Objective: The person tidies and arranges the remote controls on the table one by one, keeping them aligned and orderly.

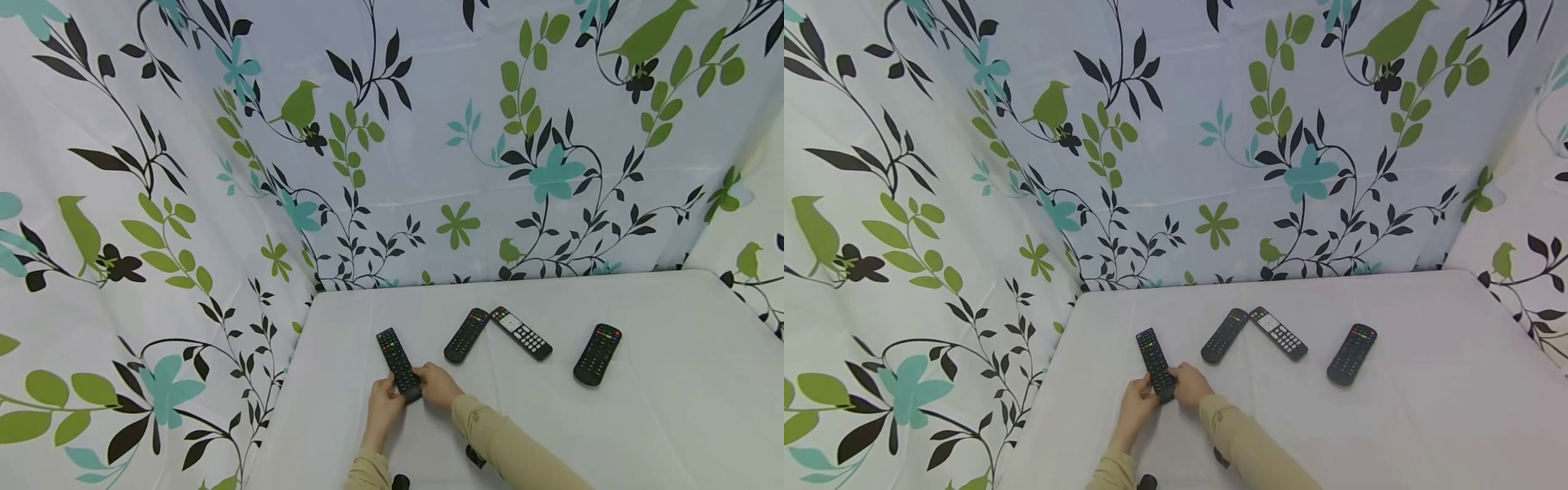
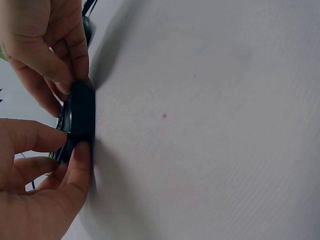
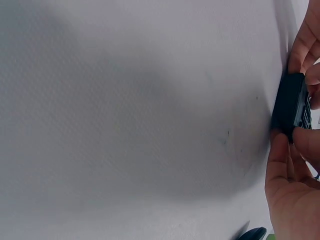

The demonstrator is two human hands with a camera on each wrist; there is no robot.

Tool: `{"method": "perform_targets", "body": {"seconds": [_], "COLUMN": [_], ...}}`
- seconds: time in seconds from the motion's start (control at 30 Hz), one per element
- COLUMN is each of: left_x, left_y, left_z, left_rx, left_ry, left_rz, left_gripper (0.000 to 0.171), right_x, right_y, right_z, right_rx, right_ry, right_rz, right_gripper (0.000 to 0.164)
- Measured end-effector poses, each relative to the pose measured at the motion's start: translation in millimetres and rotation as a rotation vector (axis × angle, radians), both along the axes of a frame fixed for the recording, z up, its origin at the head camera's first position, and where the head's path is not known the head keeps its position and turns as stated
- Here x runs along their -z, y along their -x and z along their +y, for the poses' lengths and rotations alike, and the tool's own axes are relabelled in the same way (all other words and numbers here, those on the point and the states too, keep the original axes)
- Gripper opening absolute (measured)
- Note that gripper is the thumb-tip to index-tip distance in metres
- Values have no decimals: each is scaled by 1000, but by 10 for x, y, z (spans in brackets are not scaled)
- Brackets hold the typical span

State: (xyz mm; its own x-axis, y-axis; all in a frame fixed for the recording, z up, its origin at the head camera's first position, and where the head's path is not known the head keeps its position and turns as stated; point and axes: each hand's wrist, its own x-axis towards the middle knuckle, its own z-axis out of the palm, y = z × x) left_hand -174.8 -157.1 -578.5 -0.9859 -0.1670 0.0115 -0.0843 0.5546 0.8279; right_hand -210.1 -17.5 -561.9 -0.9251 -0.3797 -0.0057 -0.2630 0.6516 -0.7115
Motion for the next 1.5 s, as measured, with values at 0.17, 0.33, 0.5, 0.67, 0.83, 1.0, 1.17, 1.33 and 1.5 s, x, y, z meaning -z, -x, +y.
{"method": "perform_targets", "body": {"seconds": [0.17,0.33,0.5,0.67,0.83,1.0,1.17,1.33,1.5], "left_x": [-47,-79,-88,-109,-100,-61,-84,-101,-85], "left_y": [22,30,49,77,81,61,61,76,54], "left_z": [-61,-127,-187,-220,-229,-237,-213,-187,-178], "left_rx": [50,96,126,146,157,170,129,123,115], "left_ry": [7,29,50,61,23,8,26,78,76], "left_rz": [-49,-80,-89,-107,-91,-37,-119,-120,-104], "left_gripper": [63,61,60,59,60,58,60,59,60], "right_x": [35,33,20,30,33,50,50,54,63], "right_y": [-31,-89,-161,-211,-226,-233,-236,-211,-206], "right_z": [-36,-76,-135,-200,-220,-214,-204,-190,-181], "right_rx": [21,31,57,85,117,111,97,83,76], "right_ry": [19,22,43,54,70,67,53,28,29], "right_rz": [-50,-78,-110,-117,-159,-158,-139,-116,-131], "right_gripper": [43,47,51,55,56,56,56,56,56]}}
